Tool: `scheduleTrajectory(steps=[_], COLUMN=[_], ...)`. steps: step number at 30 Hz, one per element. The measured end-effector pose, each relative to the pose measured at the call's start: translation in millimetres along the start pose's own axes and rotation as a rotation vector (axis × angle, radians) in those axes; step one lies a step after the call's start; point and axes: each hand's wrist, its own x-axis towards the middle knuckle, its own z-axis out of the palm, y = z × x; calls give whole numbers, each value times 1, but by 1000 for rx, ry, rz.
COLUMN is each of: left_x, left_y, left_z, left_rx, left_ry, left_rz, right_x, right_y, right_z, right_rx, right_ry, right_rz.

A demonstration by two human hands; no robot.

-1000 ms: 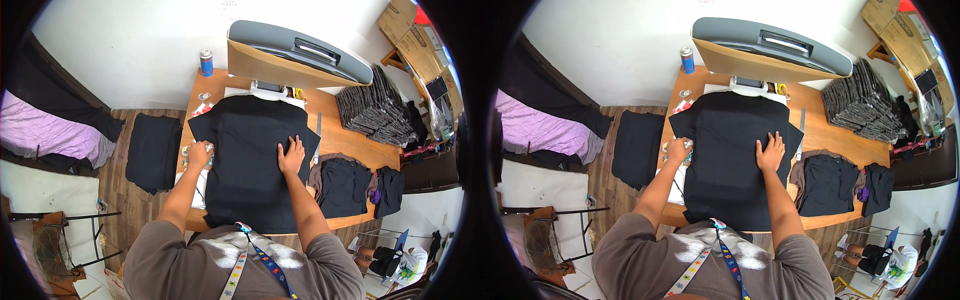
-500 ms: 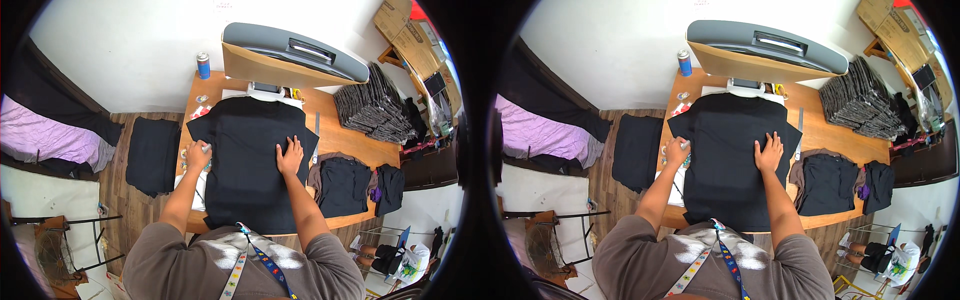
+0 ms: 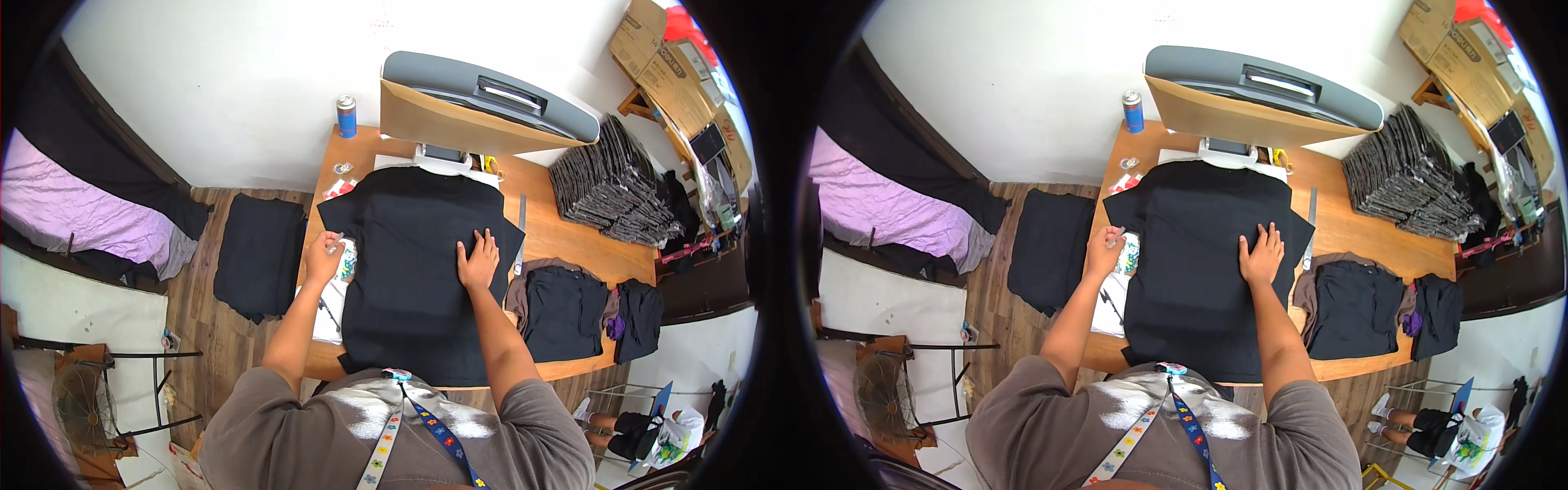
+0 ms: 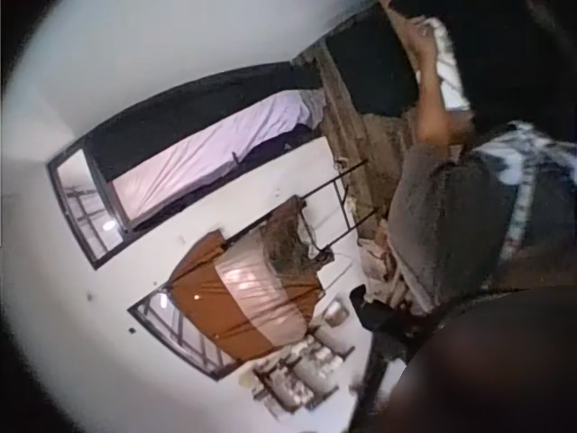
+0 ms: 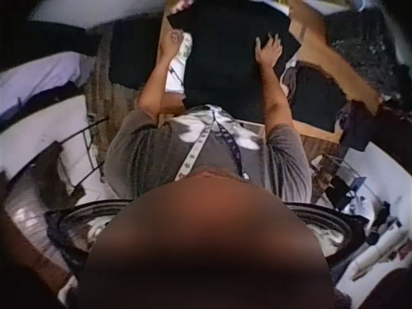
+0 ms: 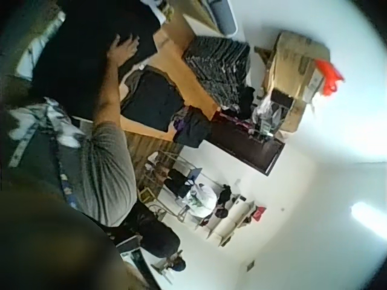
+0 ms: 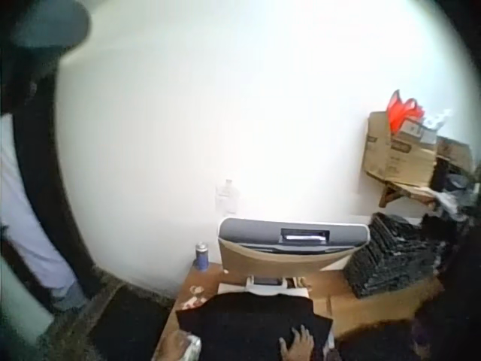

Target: Preparing and aligning a t-shirt on a heat press machine for printing.

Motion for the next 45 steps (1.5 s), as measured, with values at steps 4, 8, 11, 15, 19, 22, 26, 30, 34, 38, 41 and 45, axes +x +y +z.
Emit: scheduleTrajectory(steps=[4, 8, 11, 15, 19, 22, 26, 30, 34, 38, 41, 45], left_x=[-14, -34, -54, -76, -94, -105, -125, -131, -109, -70, -46, -24], left_y=[17, 31, 44, 74, 108, 121, 128, 135, 146, 160, 165, 162], left_z=[-15, -26, -22, 13, 61, 92, 118, 129, 146, 183, 216, 249], left_rx=[-189, -254, -456, -348, -144, -76, -52, -111, -125, 54, 306, 564], left_ry=[-12, -109, -280, -391, -560, -649, -676, -553, -408, -241, -223, -406], left_rz=[33, -36, -295, -166, -13, 16, -69, -78, -25, 172, 436, 563], right_x=[-1, 1, 2, -24, -75, -93, -100, -75, -36, 31, 84, 125], right_y=[7, 6, -4, -27, -49, -36, 9, 45, 60, 69, 73, 79], right_z=[7, 3, -16, -54, -66, -66, -71, -71, -66, -41, -16, 8], right_rx=[11, 62, 42, 474, 979, 979, 955, 905, 1009, 965, 852, 685], right_ry=[7, 17, 21, -1, -505, -487, -512, -463, -502, -307, -233, -210], right_rz=[-34, -44, -76, -263, -106, 7, 134, 88, 50, -12, 29, 35])
